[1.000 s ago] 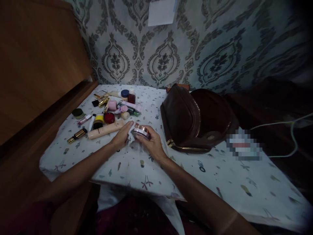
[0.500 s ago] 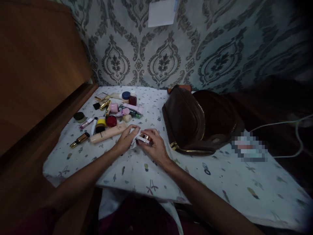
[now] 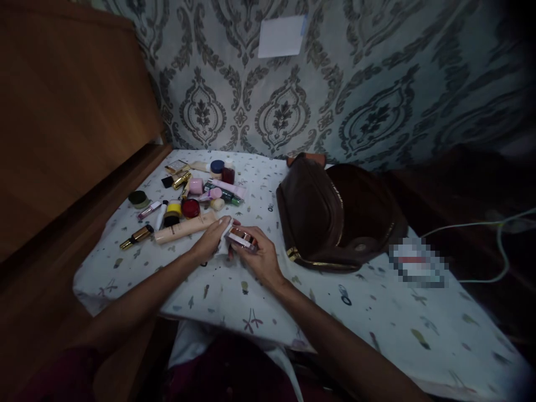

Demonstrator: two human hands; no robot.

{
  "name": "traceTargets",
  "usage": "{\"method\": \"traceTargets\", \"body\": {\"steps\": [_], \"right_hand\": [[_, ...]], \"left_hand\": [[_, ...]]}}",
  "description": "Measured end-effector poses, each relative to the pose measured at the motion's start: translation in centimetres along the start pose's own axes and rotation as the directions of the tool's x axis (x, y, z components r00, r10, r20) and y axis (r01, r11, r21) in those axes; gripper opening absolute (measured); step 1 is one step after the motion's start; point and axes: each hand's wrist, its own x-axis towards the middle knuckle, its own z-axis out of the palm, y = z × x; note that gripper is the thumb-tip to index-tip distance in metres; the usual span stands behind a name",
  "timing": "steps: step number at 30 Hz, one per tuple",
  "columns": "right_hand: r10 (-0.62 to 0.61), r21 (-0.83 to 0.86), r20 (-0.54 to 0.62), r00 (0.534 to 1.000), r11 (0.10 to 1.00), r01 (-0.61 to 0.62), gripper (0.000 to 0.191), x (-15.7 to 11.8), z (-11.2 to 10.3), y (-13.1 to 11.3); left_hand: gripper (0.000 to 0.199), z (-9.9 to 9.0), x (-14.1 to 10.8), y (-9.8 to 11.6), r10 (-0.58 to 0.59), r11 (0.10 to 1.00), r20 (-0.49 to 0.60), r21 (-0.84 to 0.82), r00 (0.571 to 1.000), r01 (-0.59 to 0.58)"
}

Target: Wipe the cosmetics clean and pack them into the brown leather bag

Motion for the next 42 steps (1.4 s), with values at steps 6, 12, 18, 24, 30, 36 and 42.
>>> {"method": "traceTargets", "body": {"steps": [6,12,18,24,30,36,42], "right_hand": [[-0.043,-0.108,0.016,0.999,0.993,0.045,0.032,0.0,0.0,0.2],[-0.061,-0.189,0.077,0.995,0.979,0.075,0.045,-0.4,0.0,0.2],[-0.127,-0.255,0.053,0.99,0.957,0.137,0.036,-0.6,0.0,0.4],[-0.141,-0.213,0.051,0.989,0.966,0.149,0.041,-0.3,-0.2,0.6],[-0.038,-0.004,0.021,0.999,0.999,0.038,0.035,-0.1,-0.1,0.3],[-0.034,-0.032,-0.002,0.999,0.999,0.034,0.027,-0.1,-0.2,0.1],[-0.012,-0.181,0.05,0.999,0.983,0.021,0.042,-0.4,-0.5,0.4]], "left_hand": [[0.067,-0.1,-0.4,0.4,-0.013,0.998,0.075,-0.068,0.997,0.018],[0.05,-0.2,-0.1,0.0,0.097,0.995,-0.048,0.002,0.994,-0.097],[0.045,-0.4,0.2,-0.1,0.128,0.974,-0.055,0.195,0.99,-0.115],[0.03,-1.4,0.5,-0.4,0.214,0.934,-0.079,0.309,0.974,-0.181],[0.028,-1.6,0.7,-0.3,0.253,0.924,-0.102,0.319,0.962,-0.209],[0.055,-0.4,0.1,-0.4,0.081,0.992,-0.003,0.098,0.997,-0.081],[0.048,-0.7,0.1,-0.5,0.133,0.969,-0.03,0.212,0.991,-0.124]]}}
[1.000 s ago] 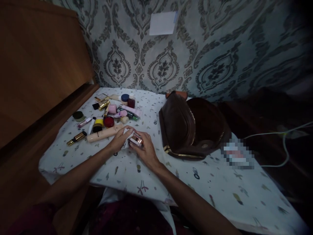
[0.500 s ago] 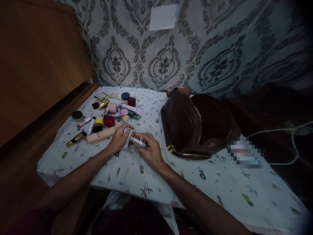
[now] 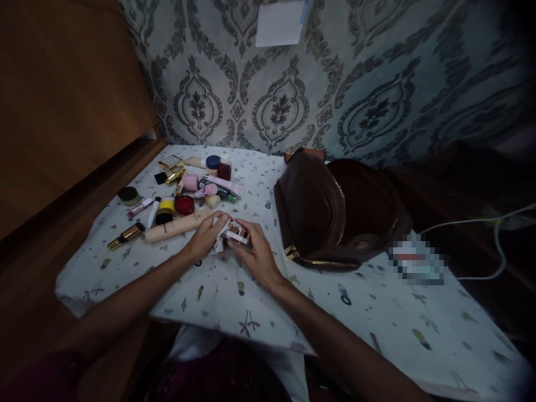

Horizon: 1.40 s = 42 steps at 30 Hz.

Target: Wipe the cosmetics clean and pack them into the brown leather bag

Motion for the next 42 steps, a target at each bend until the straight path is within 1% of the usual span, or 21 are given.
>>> {"method": "traceTargets", "body": {"steps": [3,6,10,13,15,17,20,22,24,28,30,31,33,34,36,37,39,42], "right_hand": [[0.011,-0.059,0.054,0.998,0.998,-0.008,0.048,-0.3,-0.2,-0.1],[0.011,-0.044,0.108,0.994,0.999,-0.007,0.049,-0.4,-0.3,-0.4],[0.043,0.01,0.11,0.993,0.999,-0.044,0.05,-0.2,-0.1,-0.5],[0.09,0.061,0.098,0.991,0.993,-0.097,0.044,0.0,0.2,-0.5],[0.129,0.118,0.089,0.988,0.983,-0.139,0.041,0.1,0.3,-0.5],[0.153,0.168,0.078,0.985,0.972,-0.164,0.04,0.1,0.4,-0.5],[0.136,0.209,0.078,0.988,0.966,-0.15,0.039,0.0,0.5,-0.9],[0.1,0.242,0.097,0.99,0.963,-0.121,0.037,-0.1,0.4,-1.1],[0.078,0.264,0.119,0.99,0.959,-0.107,0.035,-0.1,0.5,-1.3],[0.124,0.232,0.146,0.981,0.96,-0.156,0.032,0.0,0.6,-1.2],[0.15,0.233,0.139,0.979,0.956,-0.18,0.03,0.2,0.5,-1.1],[0.164,0.244,0.129,0.978,0.951,-0.192,0.03,0.3,0.4,-1.1],[0.204,0.293,0.104,0.973,0.929,-0.226,0.031,0.5,0.2,-1.1],[0.228,0.333,0.095,0.969,0.91,-0.247,0.033,0.6,0.1,-1.1],[0.27,0.421,0.088,0.959,0.862,-0.282,0.038,0.7,-0.1,-1.1],[0.281,0.456,0.087,0.956,0.842,-0.288,0.04,0.8,-0.2,-1.1],[0.286,0.487,0.079,0.955,0.825,-0.287,0.041,0.8,-0.3,-0.9],[0.281,0.504,0.069,0.957,0.818,-0.277,0.04,0.9,-0.1,-0.4]], "left_hand": [[0.036,-0.5,0.2,0.2,0.131,0.979,-0.093,0.169,0.987,-0.114],[0.027,-0.9,0.5,0.3,0.244,0.934,-0.119,0.294,0.962,-0.201],[0.022,-1.2,0.7,0.2,0.305,0.905,-0.095,0.34,0.948,-0.257],[0.02,-1.3,0.6,0.2,0.3,0.902,-0.106,0.356,0.948,-0.246],[0.019,-1.3,0.5,0.3,0.292,0.91,-0.126,0.343,0.948,-0.234],[0.018,-1.3,0.5,0.6,0.304,0.915,-0.135,0.318,0.943,-0.249],[0.017,-1.5,0.4,0.9,0.322,0.916,-0.146,0.298,0.936,-0.268],[0.016,-1.5,0.4,1.0,0.289,0.937,-0.154,0.248,0.945,-0.246],[0.015,-1.4,0.4,1.0,0.235,0.965,-0.161,0.158,0.958,-0.21],[0.012,-0.8,0.3,1.1,0.148,0.988,-0.18,-0.011,0.973,-0.152],[0.014,-0.7,0.1,1.4,0.081,0.989,-0.153,-0.107,0.985,-0.098],[0.017,-0.7,0.0,1.6,0.044,0.985,-0.118,-0.158,0.992,-0.063],[0.028,-0.9,-0.4,2.0,-0.01,0.969,0.004,-0.249,1.0,0.01],[0.035,-1.0,-0.6,2.2,-0.016,0.961,0.076,-0.276,0.997,0.036],[0.049,-1.1,-1.0,2.5,-0.007,0.953,0.202,-0.296,0.979,0.068],[0.055,-1.1,-1.1,2.6,-0.002,0.953,0.243,-0.294,0.97,0.076],[0.059,-1.0,-1.3,2.6,0.005,0.957,0.271,-0.282,0.963,0.074],[0.057,-0.8,-1.2,2.3,0.018,0.96,0.243,-0.276,0.97,0.051]]}}
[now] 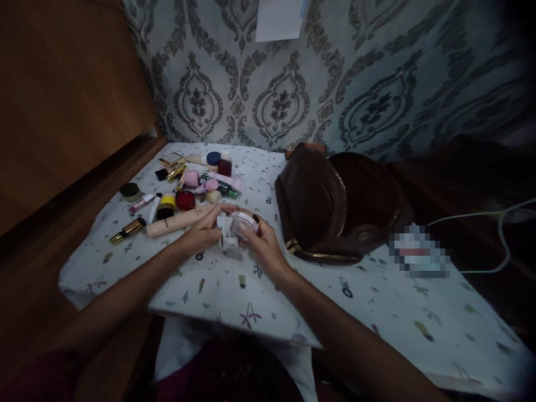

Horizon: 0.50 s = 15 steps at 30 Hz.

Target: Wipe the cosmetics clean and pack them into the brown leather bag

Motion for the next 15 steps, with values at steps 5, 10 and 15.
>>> {"method": "traceTargets", "body": {"steps": [5,10,15], "right_hand": [[0.018,0.126,-0.036,0.999,0.992,-0.013,0.043,0.2,0.3,0.4],[0.013,0.082,-0.076,0.997,0.997,-0.007,0.044,0.0,0.8,0.0],[0.052,0.04,-0.121,0.991,0.998,-0.047,0.047,0.0,1.1,0.3]], "left_hand": [[0.061,-0.4,0.5,-0.2,0.038,0.997,-0.124,0.074,0.992,-0.029],[0.061,-0.9,0.5,-0.6,0.134,0.979,-0.169,0.175,0.976,-0.104],[0.074,-0.2,0.1,-1.6,0.267,0.868,-0.079,0.452,0.96,-0.205]]}}
